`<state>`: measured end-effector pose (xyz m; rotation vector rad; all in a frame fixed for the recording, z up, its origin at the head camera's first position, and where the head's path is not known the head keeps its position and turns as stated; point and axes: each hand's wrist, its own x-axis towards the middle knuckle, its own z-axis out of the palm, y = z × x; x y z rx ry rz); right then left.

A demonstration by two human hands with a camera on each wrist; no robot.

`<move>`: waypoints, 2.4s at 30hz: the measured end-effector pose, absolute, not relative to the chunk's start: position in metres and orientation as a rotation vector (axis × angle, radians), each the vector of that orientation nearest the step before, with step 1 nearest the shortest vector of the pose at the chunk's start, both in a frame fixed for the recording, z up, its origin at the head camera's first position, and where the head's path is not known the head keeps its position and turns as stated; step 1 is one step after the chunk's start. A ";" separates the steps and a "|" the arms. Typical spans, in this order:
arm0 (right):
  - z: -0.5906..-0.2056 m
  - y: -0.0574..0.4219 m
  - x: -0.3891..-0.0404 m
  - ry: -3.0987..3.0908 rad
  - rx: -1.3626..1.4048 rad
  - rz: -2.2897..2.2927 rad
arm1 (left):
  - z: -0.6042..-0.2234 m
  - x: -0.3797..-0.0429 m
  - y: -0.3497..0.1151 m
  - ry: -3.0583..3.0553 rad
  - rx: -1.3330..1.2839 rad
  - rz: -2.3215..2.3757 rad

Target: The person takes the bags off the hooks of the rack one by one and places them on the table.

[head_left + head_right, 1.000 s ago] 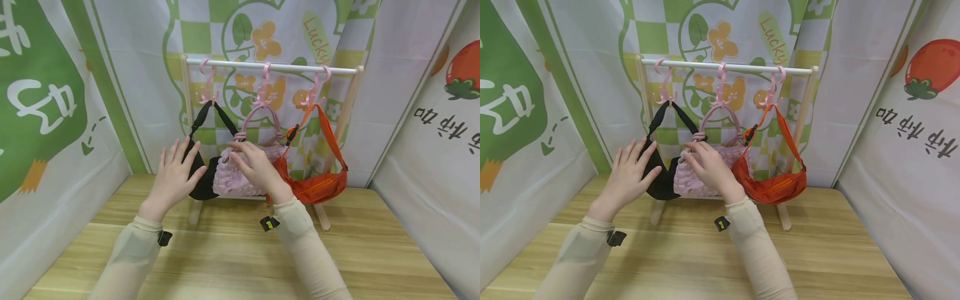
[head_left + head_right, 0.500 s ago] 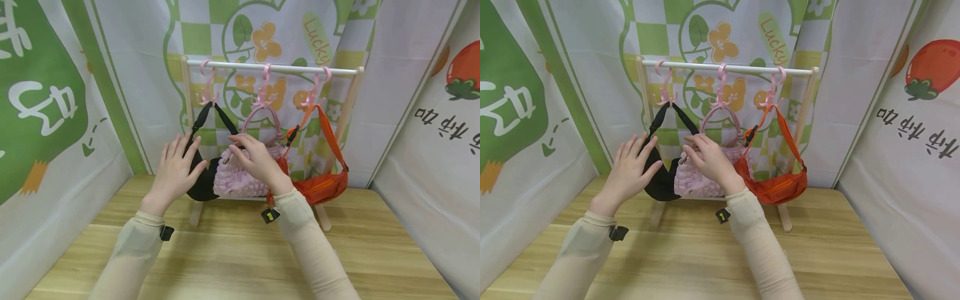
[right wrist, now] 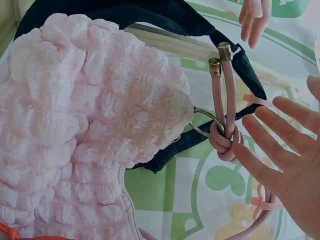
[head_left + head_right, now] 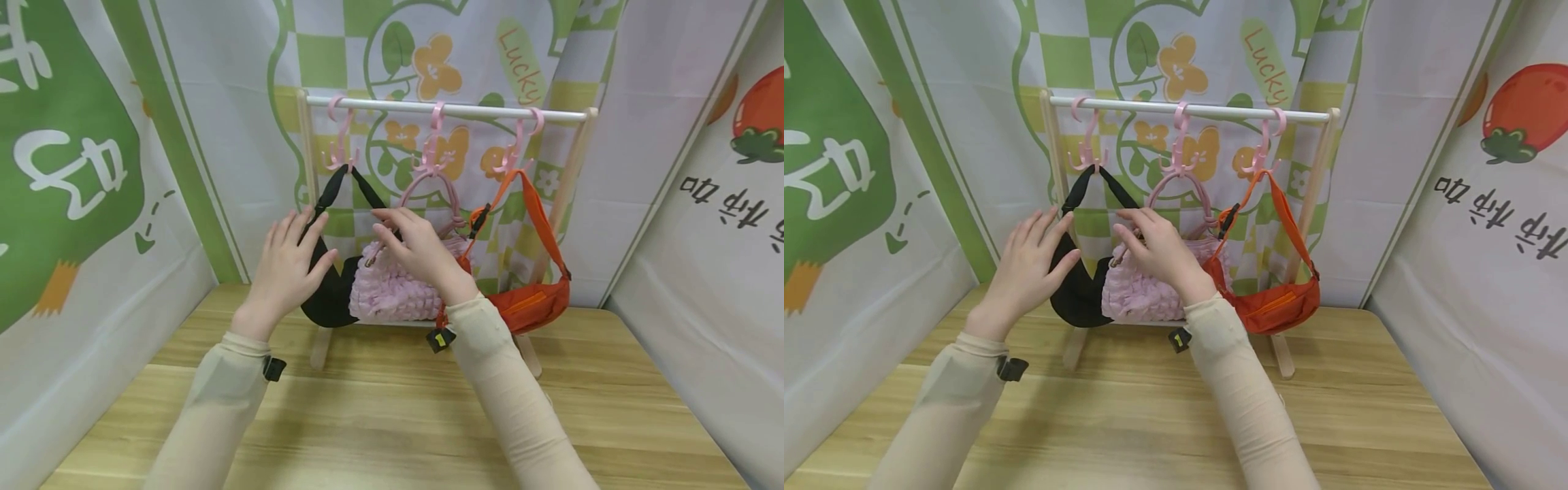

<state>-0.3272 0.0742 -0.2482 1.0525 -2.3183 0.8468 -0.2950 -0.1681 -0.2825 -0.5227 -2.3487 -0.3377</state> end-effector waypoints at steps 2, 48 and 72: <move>-0.246 0.073 -0.329 -2.307 1.053 0.854 | -0.280 -0.295 -0.168 -2.349 -0.517 -0.344; -0.207 0.049 -0.365 -2.372 1.041 0.826 | -0.222 -0.311 -0.172 -2.357 -0.512 -0.273; -0.199 0.053 -0.383 -2.464 0.997 0.789 | -0.187 -0.321 -0.171 -2.356 -0.531 -0.191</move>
